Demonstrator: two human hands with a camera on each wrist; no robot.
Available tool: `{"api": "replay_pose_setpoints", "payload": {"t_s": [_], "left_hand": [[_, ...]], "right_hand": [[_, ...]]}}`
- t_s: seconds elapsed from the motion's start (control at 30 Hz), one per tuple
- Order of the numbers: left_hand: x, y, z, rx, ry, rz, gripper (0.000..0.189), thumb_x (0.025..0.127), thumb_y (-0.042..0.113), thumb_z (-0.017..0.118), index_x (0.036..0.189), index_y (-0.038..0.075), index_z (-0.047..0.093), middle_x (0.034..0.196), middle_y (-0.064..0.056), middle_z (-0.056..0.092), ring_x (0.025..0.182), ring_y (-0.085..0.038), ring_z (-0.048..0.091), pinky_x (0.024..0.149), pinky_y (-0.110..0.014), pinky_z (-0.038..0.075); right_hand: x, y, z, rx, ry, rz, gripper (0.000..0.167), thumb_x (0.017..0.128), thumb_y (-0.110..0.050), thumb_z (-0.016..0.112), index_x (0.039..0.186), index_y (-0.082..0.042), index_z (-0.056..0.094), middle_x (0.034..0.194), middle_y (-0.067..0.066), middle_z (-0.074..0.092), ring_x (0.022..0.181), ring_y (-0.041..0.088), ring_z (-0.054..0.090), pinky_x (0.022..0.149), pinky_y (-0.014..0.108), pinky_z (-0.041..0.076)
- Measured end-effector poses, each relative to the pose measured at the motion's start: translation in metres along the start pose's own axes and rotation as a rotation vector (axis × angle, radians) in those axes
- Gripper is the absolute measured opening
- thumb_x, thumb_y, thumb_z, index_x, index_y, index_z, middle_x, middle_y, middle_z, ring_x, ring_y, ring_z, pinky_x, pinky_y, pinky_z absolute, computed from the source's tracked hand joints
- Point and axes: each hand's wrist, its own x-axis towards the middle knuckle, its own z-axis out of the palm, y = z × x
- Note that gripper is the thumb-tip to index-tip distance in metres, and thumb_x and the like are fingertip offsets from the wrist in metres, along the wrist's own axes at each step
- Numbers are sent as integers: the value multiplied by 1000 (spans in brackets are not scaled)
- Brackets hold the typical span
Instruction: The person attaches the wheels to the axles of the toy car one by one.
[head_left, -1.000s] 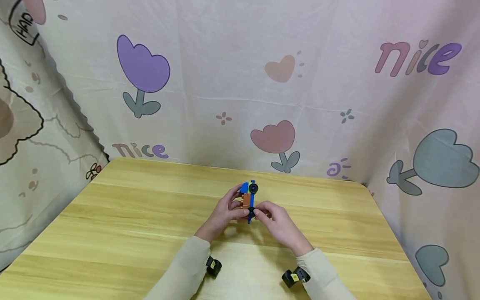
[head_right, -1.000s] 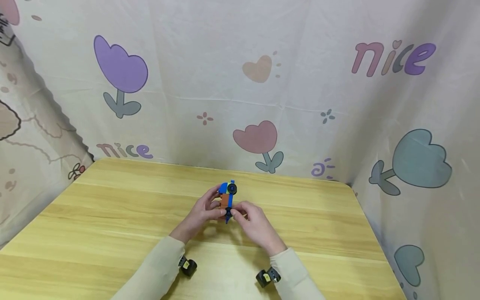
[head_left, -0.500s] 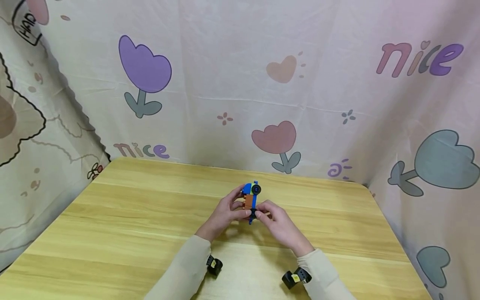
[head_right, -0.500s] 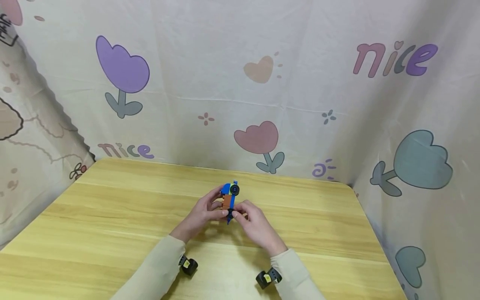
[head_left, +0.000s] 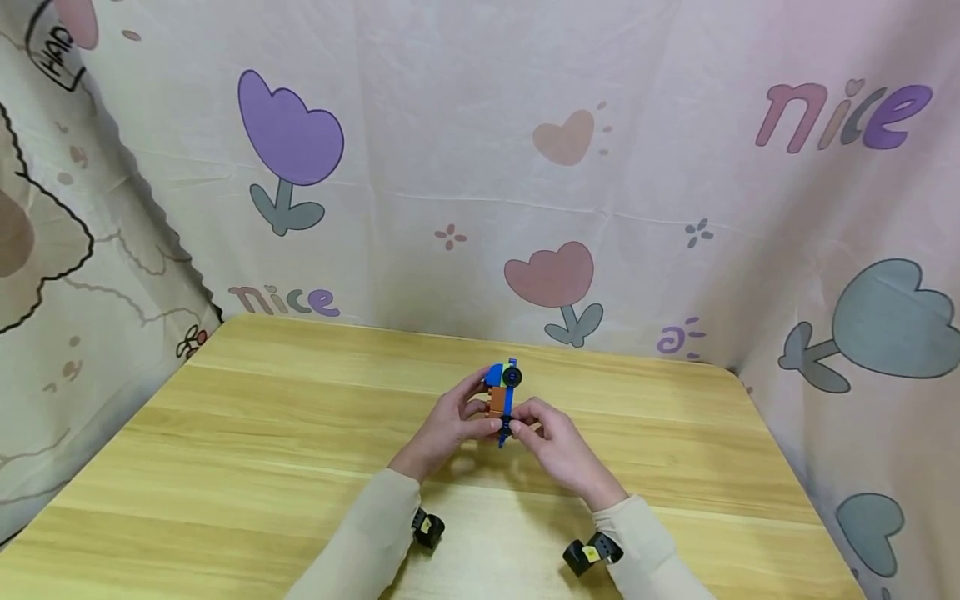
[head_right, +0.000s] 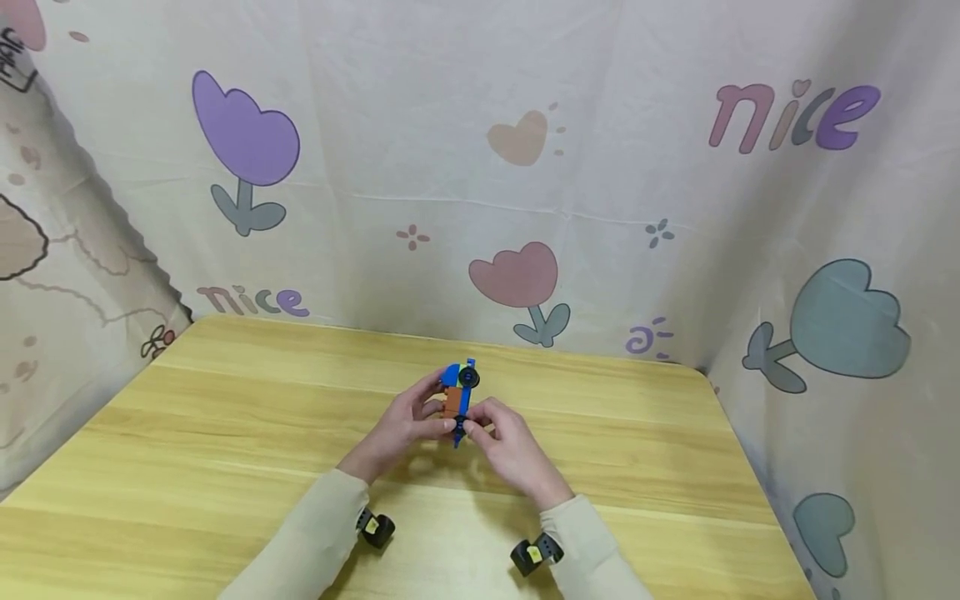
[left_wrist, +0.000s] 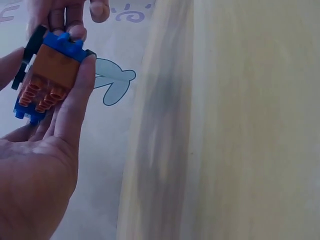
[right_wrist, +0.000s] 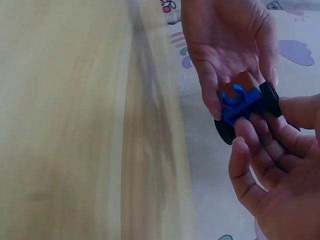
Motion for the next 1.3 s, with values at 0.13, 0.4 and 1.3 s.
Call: {"api": "replay_pose_setpoints", "payload": {"t_s": [0.13, 0.4, 1.3], "left_hand": [[1, -2, 0, -2, 49, -10, 68, 95, 7, 65, 153, 12, 30, 138, -18, 47, 109, -30, 60, 83, -44, 55], [0, -3, -1, 20, 89, -21, 65, 96, 7, 64, 151, 14, 31, 128, -19, 52, 103, -28, 63, 82, -47, 55], [2, -5, -4, -61, 289, -26, 43, 91, 3, 69, 122, -2, 40, 120, -21, 45, 103, -32, 64, 77, -45, 57]], "right_hand": [[0, 0, 1, 19, -22, 9, 10, 102, -16, 55, 107, -11, 62, 98, 0, 61, 91, 18, 58, 78, 37, 49], [-3, -2, 0, 15, -30, 17, 9, 102, -14, 55, 107, -11, 62, 98, 0, 61, 91, 18, 58, 77, 36, 49], [-1, 12, 0, -5, 15, -30, 30, 86, -7, 75, 114, -10, 63, 103, 0, 60, 98, 21, 56, 82, 41, 51]]}}
